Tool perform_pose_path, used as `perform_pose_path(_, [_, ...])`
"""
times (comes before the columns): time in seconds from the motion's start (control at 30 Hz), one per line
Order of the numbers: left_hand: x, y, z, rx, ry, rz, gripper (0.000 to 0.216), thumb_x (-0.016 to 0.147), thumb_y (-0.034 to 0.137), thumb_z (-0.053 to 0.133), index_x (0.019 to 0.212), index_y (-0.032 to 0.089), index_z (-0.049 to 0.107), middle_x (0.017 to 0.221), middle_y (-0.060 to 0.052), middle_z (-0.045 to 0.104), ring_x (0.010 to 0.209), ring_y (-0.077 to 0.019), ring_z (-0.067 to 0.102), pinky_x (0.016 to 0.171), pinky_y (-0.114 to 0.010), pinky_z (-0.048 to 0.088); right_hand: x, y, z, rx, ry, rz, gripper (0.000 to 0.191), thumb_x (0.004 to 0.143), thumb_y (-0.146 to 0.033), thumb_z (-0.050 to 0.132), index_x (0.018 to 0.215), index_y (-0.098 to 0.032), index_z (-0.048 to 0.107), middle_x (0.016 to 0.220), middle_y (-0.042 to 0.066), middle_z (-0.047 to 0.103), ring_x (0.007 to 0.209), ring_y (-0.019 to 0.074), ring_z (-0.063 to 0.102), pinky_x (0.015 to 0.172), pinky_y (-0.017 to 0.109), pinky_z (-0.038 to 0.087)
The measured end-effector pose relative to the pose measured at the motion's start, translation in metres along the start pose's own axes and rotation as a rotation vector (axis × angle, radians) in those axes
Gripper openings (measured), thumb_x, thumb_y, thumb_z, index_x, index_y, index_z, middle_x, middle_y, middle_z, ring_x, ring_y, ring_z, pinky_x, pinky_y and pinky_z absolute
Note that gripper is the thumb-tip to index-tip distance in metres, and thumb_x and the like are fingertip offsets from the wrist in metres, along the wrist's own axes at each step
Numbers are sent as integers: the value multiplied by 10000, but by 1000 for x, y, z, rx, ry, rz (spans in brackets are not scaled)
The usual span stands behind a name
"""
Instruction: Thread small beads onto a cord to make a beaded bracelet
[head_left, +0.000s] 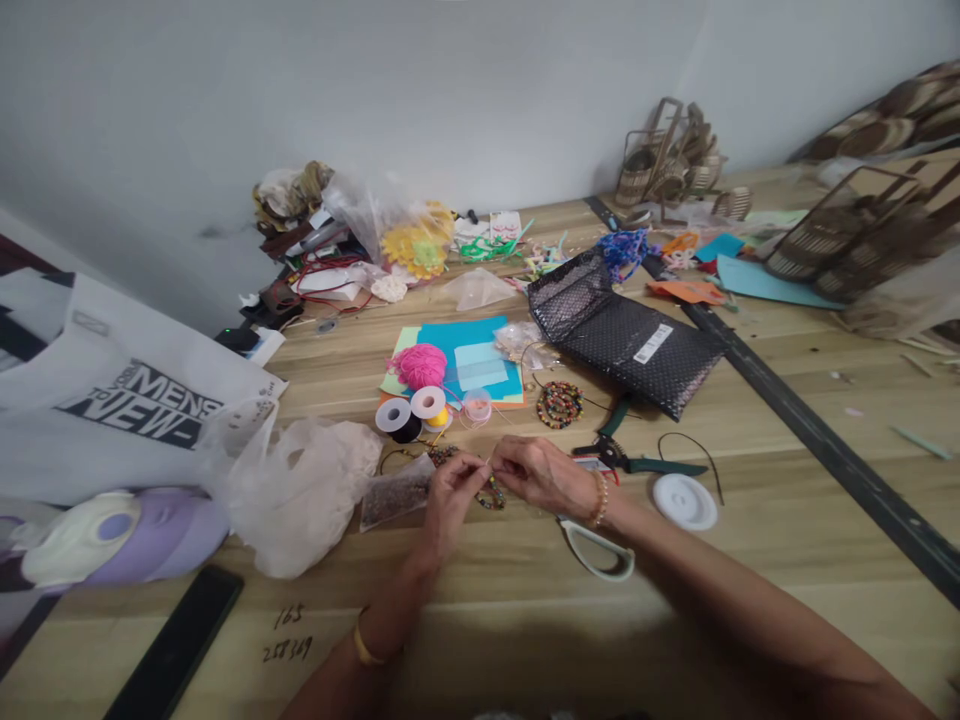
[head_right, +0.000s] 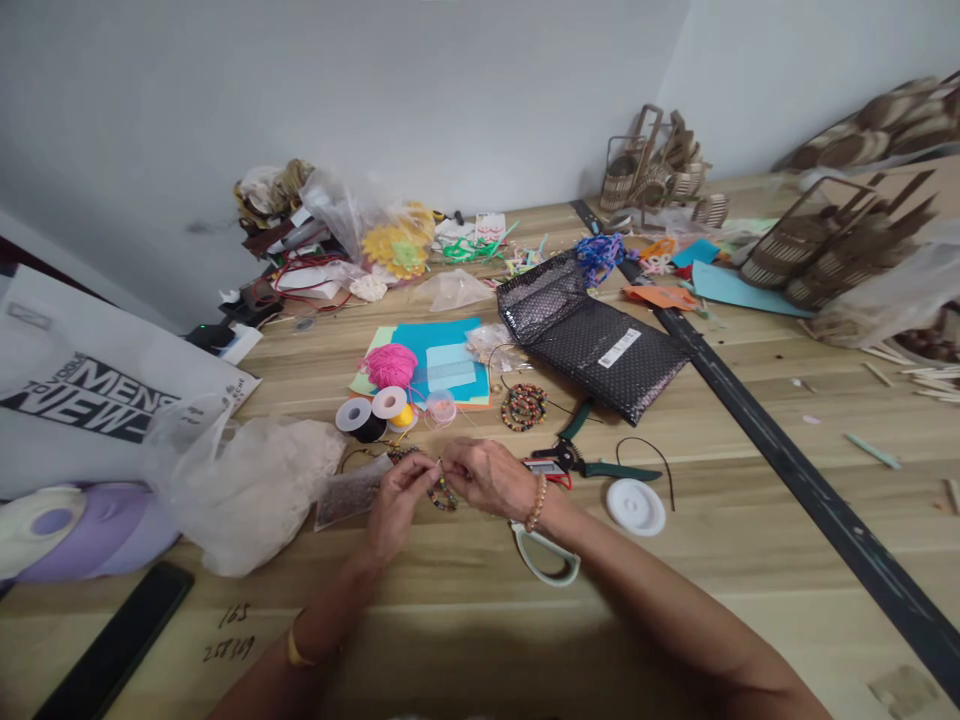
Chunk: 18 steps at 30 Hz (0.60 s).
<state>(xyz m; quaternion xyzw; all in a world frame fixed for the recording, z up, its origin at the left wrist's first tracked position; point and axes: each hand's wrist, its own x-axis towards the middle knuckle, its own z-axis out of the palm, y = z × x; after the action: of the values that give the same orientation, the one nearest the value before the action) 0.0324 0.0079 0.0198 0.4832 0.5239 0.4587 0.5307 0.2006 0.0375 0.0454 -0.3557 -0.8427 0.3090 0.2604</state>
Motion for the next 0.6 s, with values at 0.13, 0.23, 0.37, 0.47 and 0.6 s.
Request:
perform_pose_path(0.13, [-1,2,-1,136,4,100,90,737,230,640,680,163,622,653,-2,590,643,-130,536,616,-224,416,1,-2,-3,17,-27,32,96,814,-104,517,732,-145,546,652,-3,528,561,96,418,553,203,299])
perform_pose_path(0.23, [-1,1,-2,215,3,234,86,774,229,614,716,165,622,724,-26,603,701,-148,563,644,-237,441,1,-2,-5,33,-83,72,103,820,-123,510,722,-148,532,628,-17,500,547,92,396,542,201,287])
perform_pose_path(0.37, [-3,1,-2,423,30,484,116,817,206,584,709,174,612,757,-43,605,762,-166,577,699,-266,458,1,2,-5,62,-154,90,118,814,-152,506,699,-146,530,630,-23,480,559,90,389,540,199,280])
perform_pose_path(0.47, [-4,1,-3,593,30,664,127,842,153,543,730,176,600,780,-56,607,779,-168,576,722,-277,466,1,6,-2,121,-176,75,150,823,-168,488,683,-142,532,639,-21,485,583,94,402,564,203,301])
perform_pose_path(0.6, [-5,-3,-5,761,30,782,146,854,104,499,746,176,567,796,-67,615,778,-172,572,711,-283,465,3,11,1,244,-206,43,202,836,-185,462,643,-142,508,661,-15,489,616,101,420,599,210,330])
